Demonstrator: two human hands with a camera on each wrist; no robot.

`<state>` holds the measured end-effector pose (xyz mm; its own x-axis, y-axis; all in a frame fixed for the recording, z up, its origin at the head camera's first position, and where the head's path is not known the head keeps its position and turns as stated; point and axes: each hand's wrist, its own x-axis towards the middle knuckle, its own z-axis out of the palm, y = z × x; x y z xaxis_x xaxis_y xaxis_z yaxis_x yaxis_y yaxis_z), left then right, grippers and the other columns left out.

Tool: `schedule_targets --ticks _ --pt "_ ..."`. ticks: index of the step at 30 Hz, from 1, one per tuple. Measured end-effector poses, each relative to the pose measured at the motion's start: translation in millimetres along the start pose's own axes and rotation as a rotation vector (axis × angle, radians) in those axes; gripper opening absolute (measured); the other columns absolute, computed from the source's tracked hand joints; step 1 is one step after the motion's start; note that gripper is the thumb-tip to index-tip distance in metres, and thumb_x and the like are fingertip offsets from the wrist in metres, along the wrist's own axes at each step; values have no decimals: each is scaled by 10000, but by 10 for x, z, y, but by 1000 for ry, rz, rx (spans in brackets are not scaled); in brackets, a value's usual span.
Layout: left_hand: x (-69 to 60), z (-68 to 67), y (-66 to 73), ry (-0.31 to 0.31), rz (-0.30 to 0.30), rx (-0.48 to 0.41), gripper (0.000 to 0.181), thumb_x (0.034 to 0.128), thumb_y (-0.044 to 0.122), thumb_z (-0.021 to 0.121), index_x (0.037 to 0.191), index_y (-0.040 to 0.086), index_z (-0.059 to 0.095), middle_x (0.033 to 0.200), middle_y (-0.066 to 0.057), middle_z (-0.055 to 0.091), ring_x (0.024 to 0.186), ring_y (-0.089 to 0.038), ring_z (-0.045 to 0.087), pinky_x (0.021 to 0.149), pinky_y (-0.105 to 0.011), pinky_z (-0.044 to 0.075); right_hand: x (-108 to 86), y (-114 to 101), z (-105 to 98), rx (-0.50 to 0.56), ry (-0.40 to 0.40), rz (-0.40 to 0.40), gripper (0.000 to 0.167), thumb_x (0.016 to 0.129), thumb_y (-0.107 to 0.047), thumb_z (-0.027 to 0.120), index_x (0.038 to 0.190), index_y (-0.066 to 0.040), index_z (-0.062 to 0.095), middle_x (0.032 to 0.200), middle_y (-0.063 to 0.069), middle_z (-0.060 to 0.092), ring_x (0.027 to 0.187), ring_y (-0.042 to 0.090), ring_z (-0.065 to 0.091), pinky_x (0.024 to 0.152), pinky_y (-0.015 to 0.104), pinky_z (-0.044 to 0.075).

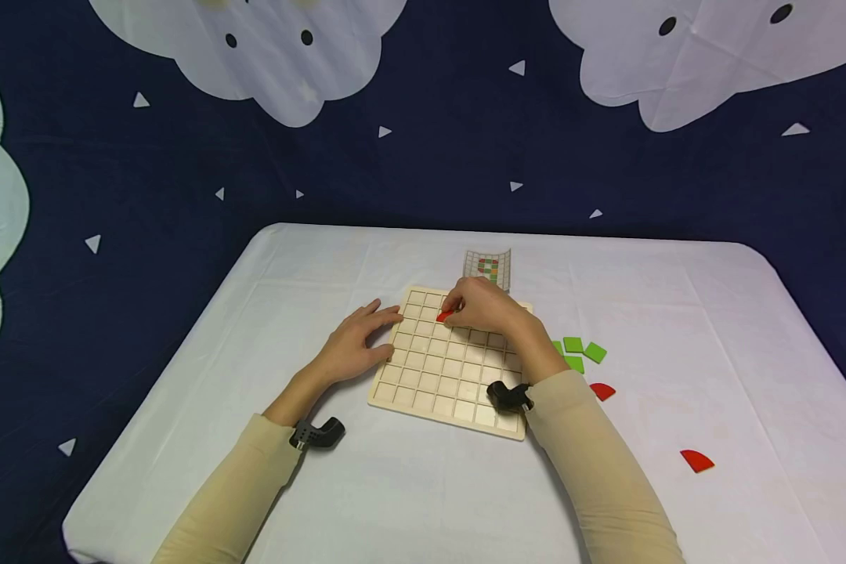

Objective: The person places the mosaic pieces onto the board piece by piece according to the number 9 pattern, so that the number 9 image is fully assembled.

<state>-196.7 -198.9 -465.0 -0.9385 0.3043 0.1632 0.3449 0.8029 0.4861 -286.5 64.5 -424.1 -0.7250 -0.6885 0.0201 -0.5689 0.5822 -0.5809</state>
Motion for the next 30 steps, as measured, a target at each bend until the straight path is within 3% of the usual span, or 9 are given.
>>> schedule_targets --ticks 13,22,30 --pt "-4 -15 -8 -7 -6 -6 514 841 308 593 1347 218 571 1455 112 434 1431 -180 197 1154 -402 158 -52 70 -75 81 15 19 185 942 -234 623 997 -133 769 982 -15 644 815 162 581 727 362 506" --pt "-20 -13 -21 -14 -8 -6 522 844 317 592 1357 224 561 1461 115 424 1433 -177 189 1155 -384 151 -47 101 -59 62 6 -21 222 930 -239 645 1064 -96 748 902 -16 630 689 202 509 600 358 448" --pt "-6 -9 -19 -10 7 -6 516 846 322 587 1352 222 566 1461 112 427 1432 -185 192 1156 -397 155 -50 78 -46 -2 3 -92 157 925 -185 648 1030 -153 760 907 -34 599 709 155 520 631 339 483"
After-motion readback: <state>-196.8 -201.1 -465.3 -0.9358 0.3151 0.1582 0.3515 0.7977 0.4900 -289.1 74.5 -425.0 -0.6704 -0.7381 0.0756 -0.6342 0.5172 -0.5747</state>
